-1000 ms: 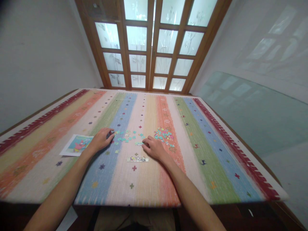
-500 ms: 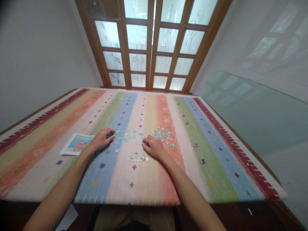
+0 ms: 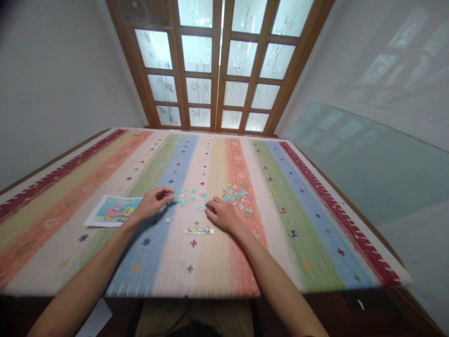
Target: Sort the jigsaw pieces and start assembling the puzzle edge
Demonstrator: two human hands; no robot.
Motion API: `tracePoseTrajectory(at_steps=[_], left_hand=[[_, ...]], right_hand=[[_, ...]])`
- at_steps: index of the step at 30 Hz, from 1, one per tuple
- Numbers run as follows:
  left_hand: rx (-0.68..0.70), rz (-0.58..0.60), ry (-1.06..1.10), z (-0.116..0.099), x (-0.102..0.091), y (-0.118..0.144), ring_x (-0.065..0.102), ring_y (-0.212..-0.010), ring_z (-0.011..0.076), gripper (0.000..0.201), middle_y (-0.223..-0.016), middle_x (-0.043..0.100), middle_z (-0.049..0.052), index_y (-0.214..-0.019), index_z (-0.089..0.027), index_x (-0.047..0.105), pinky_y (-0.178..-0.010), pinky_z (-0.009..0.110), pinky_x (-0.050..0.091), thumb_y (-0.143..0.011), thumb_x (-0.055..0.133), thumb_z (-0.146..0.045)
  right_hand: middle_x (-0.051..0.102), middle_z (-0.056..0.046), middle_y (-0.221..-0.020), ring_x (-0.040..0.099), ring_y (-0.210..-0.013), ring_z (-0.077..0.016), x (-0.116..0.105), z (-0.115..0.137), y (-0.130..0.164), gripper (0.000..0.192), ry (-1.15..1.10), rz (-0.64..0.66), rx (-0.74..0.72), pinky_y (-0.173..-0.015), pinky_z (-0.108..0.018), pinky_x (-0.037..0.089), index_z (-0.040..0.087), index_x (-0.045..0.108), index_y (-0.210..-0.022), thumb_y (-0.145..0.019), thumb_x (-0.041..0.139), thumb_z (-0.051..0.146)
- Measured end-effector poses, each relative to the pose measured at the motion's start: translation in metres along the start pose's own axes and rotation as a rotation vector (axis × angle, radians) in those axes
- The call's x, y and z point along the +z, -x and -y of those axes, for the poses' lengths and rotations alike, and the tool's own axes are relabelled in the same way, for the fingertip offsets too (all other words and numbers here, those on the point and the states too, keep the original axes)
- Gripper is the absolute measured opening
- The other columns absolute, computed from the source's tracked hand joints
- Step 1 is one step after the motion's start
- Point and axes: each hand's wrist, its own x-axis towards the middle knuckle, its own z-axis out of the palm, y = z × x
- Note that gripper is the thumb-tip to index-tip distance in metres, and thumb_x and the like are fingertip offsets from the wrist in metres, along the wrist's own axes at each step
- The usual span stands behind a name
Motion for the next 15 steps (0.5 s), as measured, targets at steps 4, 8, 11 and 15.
tracePoseTrajectory(at_steps=[4,8,11,15], left_hand=[[0.003,0.013,0.007,-0.02,0.027,0.003,0.065,-0.075,0.0186,0.024,-0.083,0.072,0.005,-0.101,-0.017,0.07,-0.071,0.032,0.05,-0.084,0.061,-0.031],[0.001,0.032,0.004,-0.032,0.046,0.003,0.063,-0.07,0.0174,0.024,-0.077,0.07,0.002,-0.105,-0.018,0.067,-0.07,0.031,0.049,-0.083,0.061,-0.026],[-0.003,0.022,-0.023,-0.034,0.054,0.004,0.061,-0.068,0.0169,0.02,-0.076,0.069,0.001,-0.101,-0.018,0.066,-0.069,0.031,0.048,-0.083,0.06,-0.024],[0.013,0.029,-0.041,-0.033,0.059,0.005,0.059,-0.066,0.0161,0.018,-0.074,0.068,0.0,-0.099,-0.018,0.066,-0.069,0.03,0.048,-0.083,0.059,-0.023]], right_hand=[[0.066,-0.004,-0.089,0.059,-0.074,-0.015,-0.002,0.001,0.0,0.015,0.001,0.005,-0.012,-0.07,-0.026,0.04,0.019,0.072,-0.101,-0.096,0.06,0.026],[0.066,-0.004,-0.089,0.061,-0.076,-0.0157,-0.003,0.002,0.0,0.013,0.0,0.011,-0.016,-0.071,-0.027,0.04,0.019,0.071,-0.101,-0.096,0.061,0.026],[0.066,-0.004,-0.09,0.061,-0.076,-0.016,-0.002,0.001,0.0,0.013,0.005,0.014,-0.008,-0.071,-0.027,0.04,0.019,0.071,-0.101,-0.096,0.061,0.026],[0.066,-0.004,-0.09,0.061,-0.076,-0.016,-0.002,0.001,-0.001,0.014,0.011,0.017,-0.003,-0.07,-0.027,0.04,0.02,0.071,-0.102,-0.095,0.062,0.027]])
